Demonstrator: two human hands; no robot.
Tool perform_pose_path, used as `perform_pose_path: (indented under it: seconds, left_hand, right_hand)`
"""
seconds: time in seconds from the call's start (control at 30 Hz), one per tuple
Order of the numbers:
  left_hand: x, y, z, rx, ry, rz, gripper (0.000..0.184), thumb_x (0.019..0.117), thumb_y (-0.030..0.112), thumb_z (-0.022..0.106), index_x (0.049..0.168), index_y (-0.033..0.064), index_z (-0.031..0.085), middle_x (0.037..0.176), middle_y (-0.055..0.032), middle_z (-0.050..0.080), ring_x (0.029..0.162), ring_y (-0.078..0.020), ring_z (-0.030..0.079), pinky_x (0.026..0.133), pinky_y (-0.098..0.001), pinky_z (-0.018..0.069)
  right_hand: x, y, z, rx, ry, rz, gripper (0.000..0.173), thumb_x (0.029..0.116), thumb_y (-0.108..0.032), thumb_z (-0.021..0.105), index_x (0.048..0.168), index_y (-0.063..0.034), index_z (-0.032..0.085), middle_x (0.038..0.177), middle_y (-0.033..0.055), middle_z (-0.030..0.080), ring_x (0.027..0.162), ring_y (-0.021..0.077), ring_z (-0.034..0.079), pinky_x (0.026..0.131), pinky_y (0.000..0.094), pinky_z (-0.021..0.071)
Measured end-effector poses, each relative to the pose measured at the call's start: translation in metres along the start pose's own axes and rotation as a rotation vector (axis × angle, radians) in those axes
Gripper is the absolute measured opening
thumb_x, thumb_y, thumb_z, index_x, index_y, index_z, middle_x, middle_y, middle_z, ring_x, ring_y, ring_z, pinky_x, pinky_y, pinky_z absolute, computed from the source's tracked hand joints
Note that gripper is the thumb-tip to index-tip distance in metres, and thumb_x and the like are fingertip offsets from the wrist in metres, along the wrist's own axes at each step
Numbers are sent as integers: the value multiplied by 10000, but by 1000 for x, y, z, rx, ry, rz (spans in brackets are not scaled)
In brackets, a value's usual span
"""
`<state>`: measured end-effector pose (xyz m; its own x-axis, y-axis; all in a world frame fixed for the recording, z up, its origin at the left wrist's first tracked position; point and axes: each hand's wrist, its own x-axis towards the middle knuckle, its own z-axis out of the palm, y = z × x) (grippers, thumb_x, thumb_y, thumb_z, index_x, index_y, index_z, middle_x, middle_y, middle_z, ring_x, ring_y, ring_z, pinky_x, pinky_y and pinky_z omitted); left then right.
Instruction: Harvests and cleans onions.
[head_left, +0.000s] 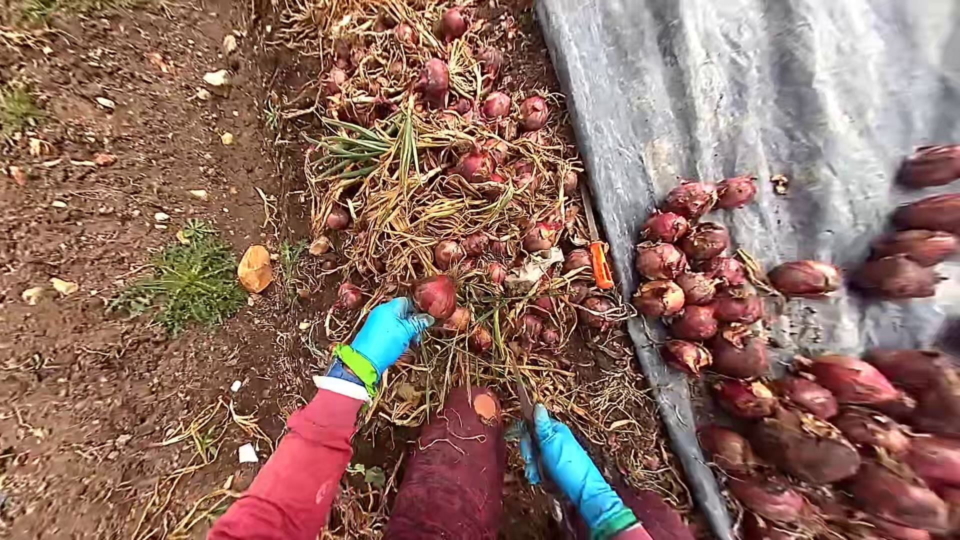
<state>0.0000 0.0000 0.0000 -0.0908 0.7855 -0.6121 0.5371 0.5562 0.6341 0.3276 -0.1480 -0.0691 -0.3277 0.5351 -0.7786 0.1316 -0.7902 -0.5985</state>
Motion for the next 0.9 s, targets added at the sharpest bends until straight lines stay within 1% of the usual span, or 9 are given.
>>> perform_pose_path:
  seconds: [0.13,0.27,0.4,0.47,0.57,0.63,0.77,0.83,0.9]
  left_hand:
    - [-72,49,30,303,-331,359,492,844,607,778,982,138,727,795,4,712,744,-125,694,715,-415,601]
    - [-109,80,49,587,-566,442,480,892,629,719,866,150,714,719,15,653,685,-121,637,669,-394,545]
    - [-130,117,66,851,-212,521,470,907,634,700,850,168,706,732,-20,660,723,-218,657,698,-518,549]
    - [-161,133,101,936,-222,675,443,984,594,612,888,170,697,786,-23,675,760,-226,680,708,-524,568]
    - [-206,166,172,1187,-536,773,419,1074,484,477,1009,143,711,952,-78,720,926,-290,710,803,-569,567]
    - [-192,189,191,1137,-524,746,423,1087,486,460,1077,144,708,1006,-101,727,984,-314,705,847,-594,551]
    - [-125,173,109,681,-74,526,403,1062,491,530,1087,157,754,984,-107,747,977,-301,712,897,-618,538]
    - [-110,115,37,552,109,351,411,1031,510,590,1004,127,737,883,-106,715,876,-284,691,831,-597,531]
    - [-93,39,-23,476,271,116,410,1006,501,633,1092,120,758,938,-137,741,883,-315,714,843,-621,555]
  right_hand:
    - [-23,-58,19,96,-71,-392,946,772,-963,364,912,-75,661,623,29,609,484,159,594,467,334,545]
    - [-73,-73,1,-95,98,-459,862,942,-828,210,901,-84,641,583,44,566,465,167,559,469,346,521]
    - [-120,-28,-35,-57,197,-441,808,1033,-691,203,959,-44,682,581,77,558,448,192,540,456,372,514]
    - [-138,-8,-42,-135,197,-405,817,1017,-717,206,1002,-51,680,629,69,586,493,184,567,499,371,528]
    - [-169,-5,-57,-265,234,-458,889,908,-865,224,826,-93,655,612,34,596,508,157,584,510,357,526]
    - [-185,-5,-74,-211,392,-537,903,936,-836,163,801,-89,652,576,41,580,480,170,567,483,364,515]
    - [-197,1,-107,43,716,-565,900,1003,-719,25,972,-72,650,565,49,541,437,192,538,438,413,524]
    - [-176,16,-108,54,719,-478,900,1012,-703,24,1004,-73,667,579,52,557,446,196,541,444,429,524]
    - [-143,41,-94,83,637,-363,882,1021,-689,22,1001,-60,640,583,68,556,440,220,543,434,446,525]
